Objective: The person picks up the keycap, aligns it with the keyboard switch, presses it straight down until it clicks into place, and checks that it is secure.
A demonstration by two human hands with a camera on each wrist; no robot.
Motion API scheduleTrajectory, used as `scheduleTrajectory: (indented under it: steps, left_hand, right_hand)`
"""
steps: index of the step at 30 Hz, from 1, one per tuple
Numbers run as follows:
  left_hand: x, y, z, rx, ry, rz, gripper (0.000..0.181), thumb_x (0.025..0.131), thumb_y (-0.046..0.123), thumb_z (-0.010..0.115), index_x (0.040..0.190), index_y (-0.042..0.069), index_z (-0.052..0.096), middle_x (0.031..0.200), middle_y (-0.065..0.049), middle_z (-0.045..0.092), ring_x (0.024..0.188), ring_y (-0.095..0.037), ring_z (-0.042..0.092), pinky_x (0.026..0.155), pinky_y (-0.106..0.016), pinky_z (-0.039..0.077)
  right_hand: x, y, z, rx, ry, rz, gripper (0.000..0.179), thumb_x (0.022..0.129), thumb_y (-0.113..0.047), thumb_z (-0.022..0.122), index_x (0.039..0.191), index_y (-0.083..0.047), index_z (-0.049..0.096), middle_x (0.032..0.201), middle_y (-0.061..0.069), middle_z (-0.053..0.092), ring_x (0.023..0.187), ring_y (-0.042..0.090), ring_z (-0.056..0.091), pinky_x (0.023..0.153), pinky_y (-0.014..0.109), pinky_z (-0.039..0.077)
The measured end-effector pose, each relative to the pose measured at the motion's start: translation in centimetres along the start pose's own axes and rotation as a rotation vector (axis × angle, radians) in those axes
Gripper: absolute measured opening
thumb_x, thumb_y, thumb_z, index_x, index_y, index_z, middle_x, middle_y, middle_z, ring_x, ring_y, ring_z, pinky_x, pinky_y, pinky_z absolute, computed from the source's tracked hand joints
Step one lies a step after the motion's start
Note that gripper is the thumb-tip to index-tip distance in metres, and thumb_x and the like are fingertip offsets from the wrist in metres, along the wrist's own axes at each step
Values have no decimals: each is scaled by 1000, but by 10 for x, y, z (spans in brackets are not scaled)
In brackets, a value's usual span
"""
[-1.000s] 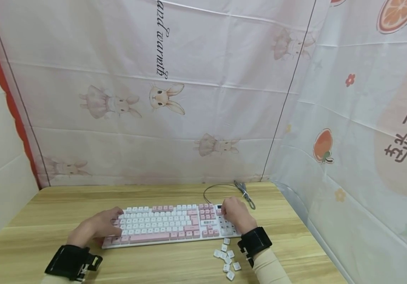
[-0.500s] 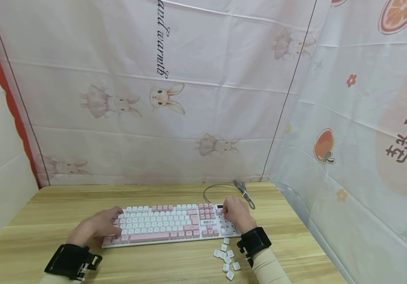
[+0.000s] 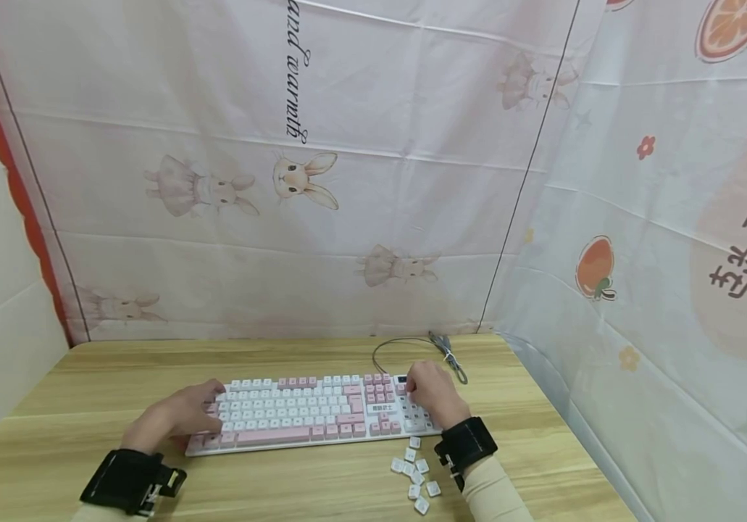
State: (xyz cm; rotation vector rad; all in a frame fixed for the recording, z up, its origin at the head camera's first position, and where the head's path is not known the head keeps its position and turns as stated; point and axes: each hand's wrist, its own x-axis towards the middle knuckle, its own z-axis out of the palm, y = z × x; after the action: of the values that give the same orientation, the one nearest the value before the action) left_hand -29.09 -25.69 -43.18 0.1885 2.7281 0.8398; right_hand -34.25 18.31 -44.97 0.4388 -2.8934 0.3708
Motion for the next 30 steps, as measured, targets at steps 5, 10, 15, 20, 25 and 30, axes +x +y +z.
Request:
scheduleTrajectory:
  steps: [5,10,15,20,25,30]
  left_hand:
    - [0,0,0,9,-2,2,69,84,16,76,143,-2,46,146,-39,46,108,-40,56,65,-40,55]
    - [-1,0,0,12,-3,3,68,84,17,75,143,-2,46,145,-39,46,107,-40,56,65,-40,55]
    - [-1,-1,1,29,-2,15,67,84,17,76,142,-3,47,145,-39,47,107,-40,55,68,-40,54]
    - [-1,-1,0,18,-4,16,68,84,16,75,142,-2,46,145,-39,46,108,-40,55,66,-40,54]
    - [0,-2,0,28,-3,28,68,83,16,76,142,-2,46,146,-39,46,108,-40,55,69,-41,54]
    - [1,-3,-1,24,-6,23,68,83,16,75,142,-2,46,147,-39,45,109,-40,54,68,-40,54]
  right_hand:
    - [-1,0,0,0,-1,0,16,75,6,80,80,-10,78,82,3,74,73,15,60,67,33,52]
    - [-1,-2,-2,5,-10,-7,16,75,7,81,79,-8,77,80,4,72,73,15,59,68,33,52]
    - [-2,-2,-3,29,-10,-38,15,77,10,79,79,-5,76,79,5,72,72,15,58,68,33,52]
    - [-4,0,-2,67,-13,-51,14,79,9,78,81,-4,78,81,6,73,74,14,59,70,33,53]
    - [-3,-1,-2,60,-11,-65,14,79,10,78,81,-3,78,82,7,74,74,15,61,69,33,54]
    - [-2,1,-1,61,-12,-71,13,79,9,79,81,-3,78,82,7,74,74,15,61,70,33,54]
